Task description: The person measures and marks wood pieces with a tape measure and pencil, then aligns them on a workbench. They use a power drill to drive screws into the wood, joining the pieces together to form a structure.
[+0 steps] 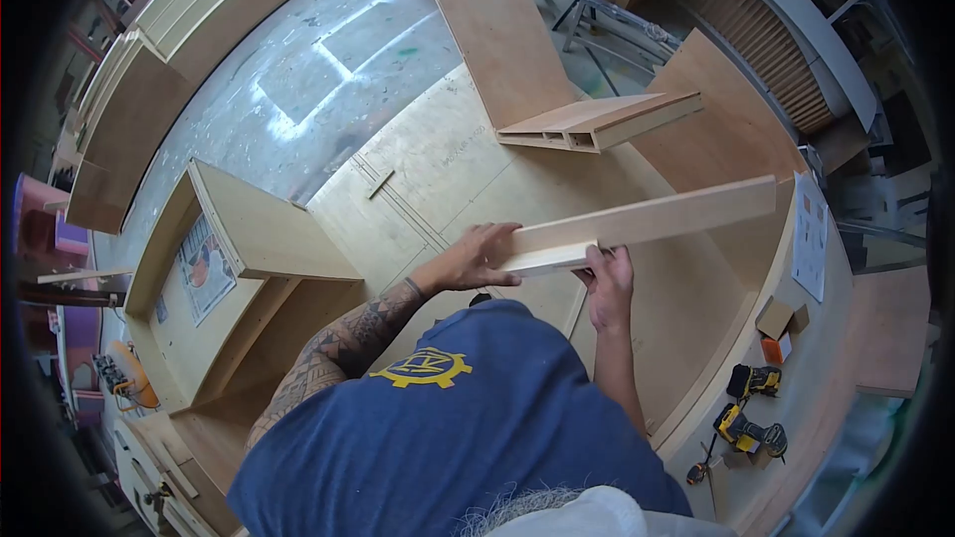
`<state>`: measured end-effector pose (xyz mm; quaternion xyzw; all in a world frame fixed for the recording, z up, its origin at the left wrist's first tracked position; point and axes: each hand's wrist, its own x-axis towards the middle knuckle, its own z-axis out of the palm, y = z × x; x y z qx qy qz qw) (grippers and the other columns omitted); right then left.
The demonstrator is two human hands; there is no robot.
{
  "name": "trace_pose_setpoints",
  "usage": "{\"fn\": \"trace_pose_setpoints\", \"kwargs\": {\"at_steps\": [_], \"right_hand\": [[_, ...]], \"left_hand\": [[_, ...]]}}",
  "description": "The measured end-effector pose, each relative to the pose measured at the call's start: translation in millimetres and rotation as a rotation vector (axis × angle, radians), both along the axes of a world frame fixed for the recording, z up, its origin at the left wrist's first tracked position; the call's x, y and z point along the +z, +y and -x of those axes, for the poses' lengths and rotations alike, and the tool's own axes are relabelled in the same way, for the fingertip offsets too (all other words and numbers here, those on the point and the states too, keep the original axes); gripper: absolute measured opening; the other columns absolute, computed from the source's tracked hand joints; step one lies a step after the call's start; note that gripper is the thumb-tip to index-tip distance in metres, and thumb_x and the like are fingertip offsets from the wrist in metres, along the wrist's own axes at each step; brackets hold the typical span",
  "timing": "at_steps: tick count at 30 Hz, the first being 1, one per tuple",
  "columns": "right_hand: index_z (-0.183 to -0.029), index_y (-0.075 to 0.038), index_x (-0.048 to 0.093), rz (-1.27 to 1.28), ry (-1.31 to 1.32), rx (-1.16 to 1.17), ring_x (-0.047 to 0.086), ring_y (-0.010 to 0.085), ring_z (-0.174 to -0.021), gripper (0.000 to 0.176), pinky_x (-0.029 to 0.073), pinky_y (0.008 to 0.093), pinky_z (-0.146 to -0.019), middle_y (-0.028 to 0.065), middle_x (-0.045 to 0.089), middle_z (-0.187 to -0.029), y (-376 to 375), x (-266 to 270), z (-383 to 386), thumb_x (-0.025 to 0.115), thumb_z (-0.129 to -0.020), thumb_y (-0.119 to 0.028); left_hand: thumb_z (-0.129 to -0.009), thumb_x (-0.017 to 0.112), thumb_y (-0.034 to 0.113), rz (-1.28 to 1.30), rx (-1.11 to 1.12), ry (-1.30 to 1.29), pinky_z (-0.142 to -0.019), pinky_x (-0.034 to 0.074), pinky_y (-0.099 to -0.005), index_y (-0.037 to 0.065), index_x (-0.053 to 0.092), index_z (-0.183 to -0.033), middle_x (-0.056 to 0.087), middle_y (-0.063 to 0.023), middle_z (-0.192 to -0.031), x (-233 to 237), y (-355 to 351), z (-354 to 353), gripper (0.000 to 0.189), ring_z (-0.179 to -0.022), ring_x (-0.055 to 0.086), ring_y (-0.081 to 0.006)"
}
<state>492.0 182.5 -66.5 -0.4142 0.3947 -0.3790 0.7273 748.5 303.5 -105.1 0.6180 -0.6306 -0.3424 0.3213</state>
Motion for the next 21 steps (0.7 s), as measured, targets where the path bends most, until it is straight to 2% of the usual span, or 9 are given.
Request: {"fn": "trace_pose_setpoints", "kwargs": {"at_steps": [2,4,6,10,12,13,14,17,21], "right_hand": [[-0.139,-0.001,0.048,0.053,-0.032,0.128,0.07,0.0192,-0.108,0.043,0.061,0.0362,-0.092,0.0141,0.067,-0.124,-14,-2,-27,0.069,-0.103,-0.011],[-0.139,-0.001,0.048,0.057,-0.006,0.144,0.069,0.0182,-0.108,0.044,0.06,0.034,-0.092,0.0136,0.068,-0.122,-30,-9,-54,0.069,-0.101,-0.009],[-0.136,-0.001,0.051,0.089,0.032,0.277,0.068,0.0176,-0.108,0.042,0.059,0.0326,-0.092,0.013,0.068,-0.12,-47,-9,-82,0.069,-0.1,-0.008],[-0.147,0.001,0.048,0.029,-0.023,0.397,0.068,0.0167,-0.108,0.052,0.057,0.0313,-0.095,0.0134,0.069,-0.123,-80,-2,-144,0.066,-0.099,-0.006],[-0.153,0.001,0.045,-0.011,-0.068,0.423,0.068,0.0166,-0.11,0.058,0.057,0.0311,-0.095,0.0143,0.069,-0.126,-101,-10,-178,0.066,-0.1,-0.007],[-0.153,0.001,0.045,-0.003,-0.082,0.475,0.068,0.0164,-0.111,0.057,0.057,0.031,-0.096,0.0148,0.069,-0.126,-113,-19,-197,0.065,-0.1,-0.007],[-0.153,0.001,0.046,0.008,-0.097,0.529,0.068,0.0163,-0.112,0.057,0.057,0.0308,-0.096,0.0153,0.069,-0.127,-127,-28,-215,0.065,-0.1,-0.007],[-0.154,0.001,0.046,0.035,-0.113,0.589,0.07,0.0151,-0.109,0.056,0.058,0.0302,-0.095,0.015,0.07,-0.125,-171,-30,-276,0.066,-0.103,-0.013],[-0.154,0.002,0.048,0.019,-0.054,0.734,0.071,0.0169,-0.111,0.062,0.058,0.0327,-0.095,0.0143,0.073,-0.122,-224,-30,-359,0.069,-0.106,-0.03]], "left_hand": [[-0.081,0.091,0.049,0.04,0.012,-0.047,-0.103,0.055,-0.0453,0.005,0.046,-0.158,0.062,-0.0203,-0.14,4,1,-22,0.099,-0.131,0.058,-0.0352],[-0.081,0.091,0.045,-0.127,0.098,0.26,-0.104,0.055,-0.0437,0.005,0.048,-0.157,0.063,-0.0198,-0.142,11,0,-44,0.096,-0.129,0.063,-0.0334],[-0.085,0.09,0.04,-0.152,0.139,0.232,-0.108,0.053,-0.0422,0.005,0.049,-0.156,0.064,-0.0183,-0.143,11,1,-61,0.09,-0.126,0.066,-0.03],[-0.094,0.084,0.036,-0.174,0.259,0.411,-0.107,0.052,-0.0371,0.002,0.053,-0.152,0.069,-0.0149,-0.136,6,-10,-101,0.074,-0.125,0.066,-0.0229],[-0.098,0.079,0.036,-0.228,0.322,0.442,-0.103,0.053,-0.036,0.003,0.06,-0.147,0.073,-0.0135,-0.128,5,-23,-128,0.062,-0.118,0.068,-0.0196],[-0.102,0.076,0.034,-0.302,0.342,0.438,-0.094,0.055,-0.033,0.002,0.067,-0.138,0.076,-0.0077,-0.112,-2,-31,-143,0.049,-0.103,0.067,-0.0137],[-0.102,0.076,0.034,-0.304,0.335,0.426,-0.094,0.055,-0.033,0.002,0.067,-0.138,0.076,-0.0077,-0.112,-8,-39,-157,0.049,-0.103,0.067,-0.0137],[-0.105,0.073,0.031,-0.284,0.496,0.474,-0.078,0.053,-0.0278,-0.001,0.072,-0.126,0.073,0.0001,-0.093,-12,-68,-200,0.039,-0.085,0.063,-0.0076],[-0.107,0.069,0.028,-0.276,0.644,0.314,-0.071,0.05,-0.0257,-0.001,0.071,-0.121,0.069,0.0026,-0.089,-1,-102,-261,0.032,-0.08,0.059,-0.0063]]}}
